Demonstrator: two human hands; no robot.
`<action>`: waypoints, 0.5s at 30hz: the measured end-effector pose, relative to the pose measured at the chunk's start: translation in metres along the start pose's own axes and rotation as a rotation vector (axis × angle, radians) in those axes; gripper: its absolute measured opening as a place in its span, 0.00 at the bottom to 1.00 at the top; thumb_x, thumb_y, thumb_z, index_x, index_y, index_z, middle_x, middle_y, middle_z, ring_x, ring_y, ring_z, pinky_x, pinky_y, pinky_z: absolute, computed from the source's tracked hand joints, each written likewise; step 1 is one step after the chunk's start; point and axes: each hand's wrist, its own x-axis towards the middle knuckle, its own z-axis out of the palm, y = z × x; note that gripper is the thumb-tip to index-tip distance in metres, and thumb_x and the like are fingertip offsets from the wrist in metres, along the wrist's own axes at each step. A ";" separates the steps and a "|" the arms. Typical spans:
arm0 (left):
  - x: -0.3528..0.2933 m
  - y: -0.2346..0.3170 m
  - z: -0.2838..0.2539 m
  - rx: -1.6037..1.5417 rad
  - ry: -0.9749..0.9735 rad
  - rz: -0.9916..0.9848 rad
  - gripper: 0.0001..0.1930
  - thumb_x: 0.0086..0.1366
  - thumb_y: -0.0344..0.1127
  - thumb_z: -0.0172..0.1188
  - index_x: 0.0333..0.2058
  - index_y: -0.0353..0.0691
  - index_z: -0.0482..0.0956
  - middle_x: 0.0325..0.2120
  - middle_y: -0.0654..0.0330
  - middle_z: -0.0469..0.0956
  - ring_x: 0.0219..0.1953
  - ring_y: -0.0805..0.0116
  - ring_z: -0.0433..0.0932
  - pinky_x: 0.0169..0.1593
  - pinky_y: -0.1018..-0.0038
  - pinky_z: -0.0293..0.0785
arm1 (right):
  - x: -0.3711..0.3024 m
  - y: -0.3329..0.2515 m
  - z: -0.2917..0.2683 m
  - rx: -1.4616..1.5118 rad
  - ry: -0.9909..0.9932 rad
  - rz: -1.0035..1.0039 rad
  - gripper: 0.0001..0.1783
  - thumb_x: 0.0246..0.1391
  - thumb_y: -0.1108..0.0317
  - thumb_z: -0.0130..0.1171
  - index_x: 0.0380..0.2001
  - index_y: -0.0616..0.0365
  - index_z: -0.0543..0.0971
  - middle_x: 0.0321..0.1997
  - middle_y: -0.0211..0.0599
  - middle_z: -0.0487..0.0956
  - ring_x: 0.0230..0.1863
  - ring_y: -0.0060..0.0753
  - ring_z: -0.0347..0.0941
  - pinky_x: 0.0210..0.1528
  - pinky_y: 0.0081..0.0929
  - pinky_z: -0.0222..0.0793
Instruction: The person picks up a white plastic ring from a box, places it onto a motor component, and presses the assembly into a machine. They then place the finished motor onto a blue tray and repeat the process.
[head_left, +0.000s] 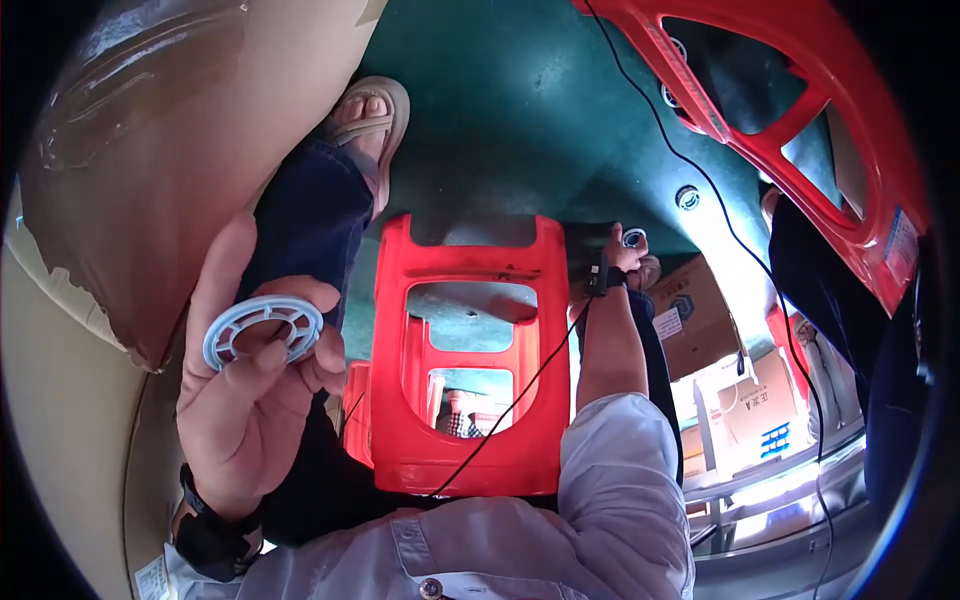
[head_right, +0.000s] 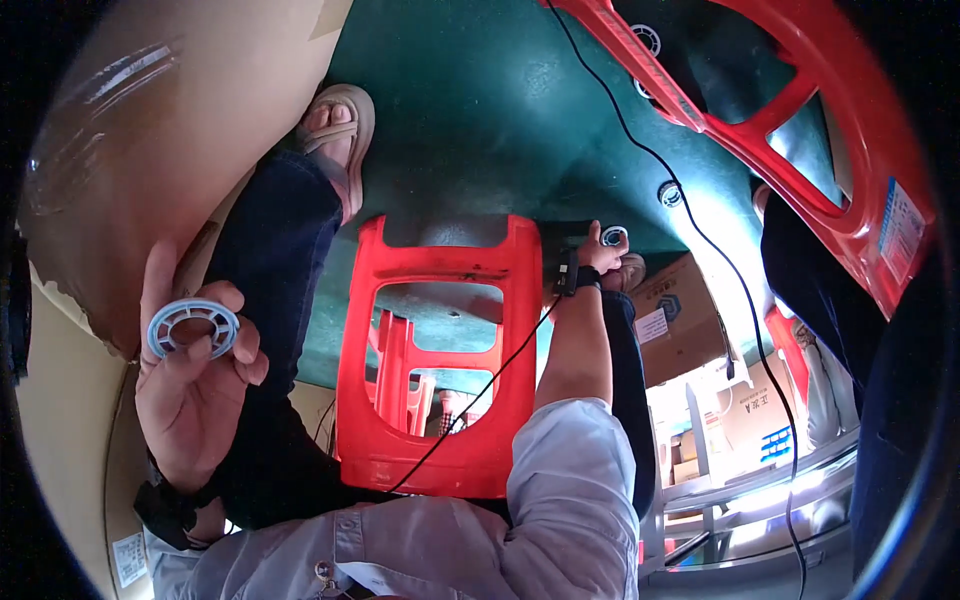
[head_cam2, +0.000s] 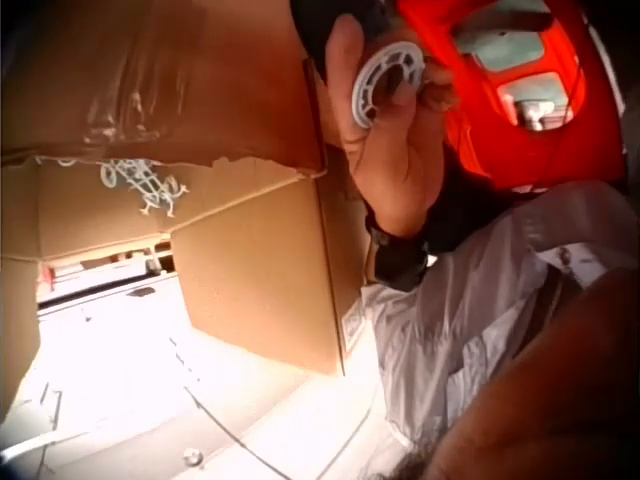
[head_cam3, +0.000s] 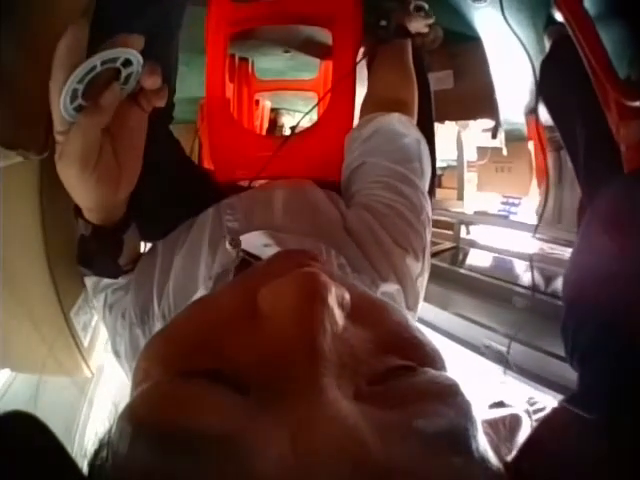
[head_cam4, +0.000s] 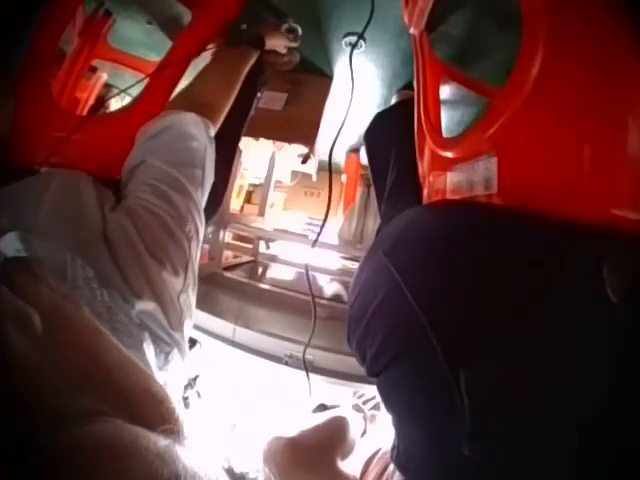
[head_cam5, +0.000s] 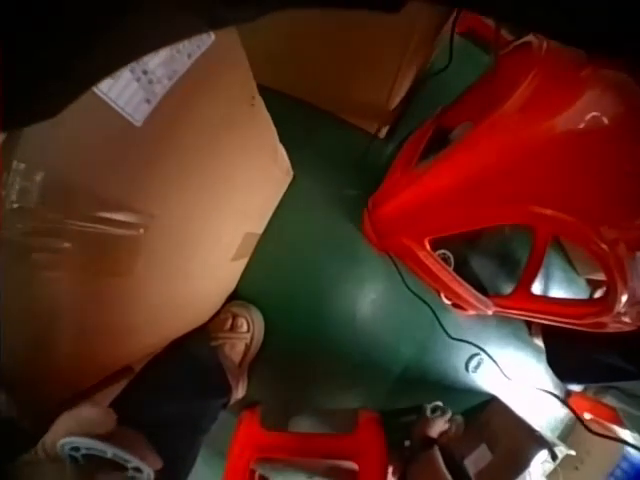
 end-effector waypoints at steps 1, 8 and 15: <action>-0.003 0.001 0.001 -0.005 0.001 -0.007 0.31 0.68 0.26 0.47 0.68 0.47 0.54 0.54 0.44 0.72 0.41 0.62 0.78 0.42 0.69 0.79 | 0.001 0.003 -0.004 0.026 -0.012 0.061 0.40 0.37 0.49 0.76 0.50 0.56 0.69 0.53 0.56 0.71 0.54 0.59 0.65 0.57 0.45 0.64; 0.014 -0.007 0.012 0.037 -0.082 -0.130 0.20 0.67 0.25 0.47 0.57 0.42 0.67 0.51 0.47 0.72 0.40 0.64 0.75 0.42 0.70 0.74 | 0.024 -0.006 -0.019 -0.178 -0.216 -0.054 0.33 0.40 0.55 0.74 0.45 0.60 0.71 0.52 0.54 0.72 0.53 0.57 0.66 0.57 0.45 0.64; 0.011 -0.012 0.038 0.137 -0.225 -0.130 0.10 0.69 0.30 0.49 0.48 0.40 0.71 0.38 0.52 0.77 0.36 0.66 0.74 0.40 0.70 0.71 | 0.051 -0.006 -0.024 -0.061 -0.290 -0.256 0.22 0.48 0.58 0.67 0.42 0.60 0.74 0.46 0.50 0.77 0.45 0.49 0.75 0.48 0.41 0.72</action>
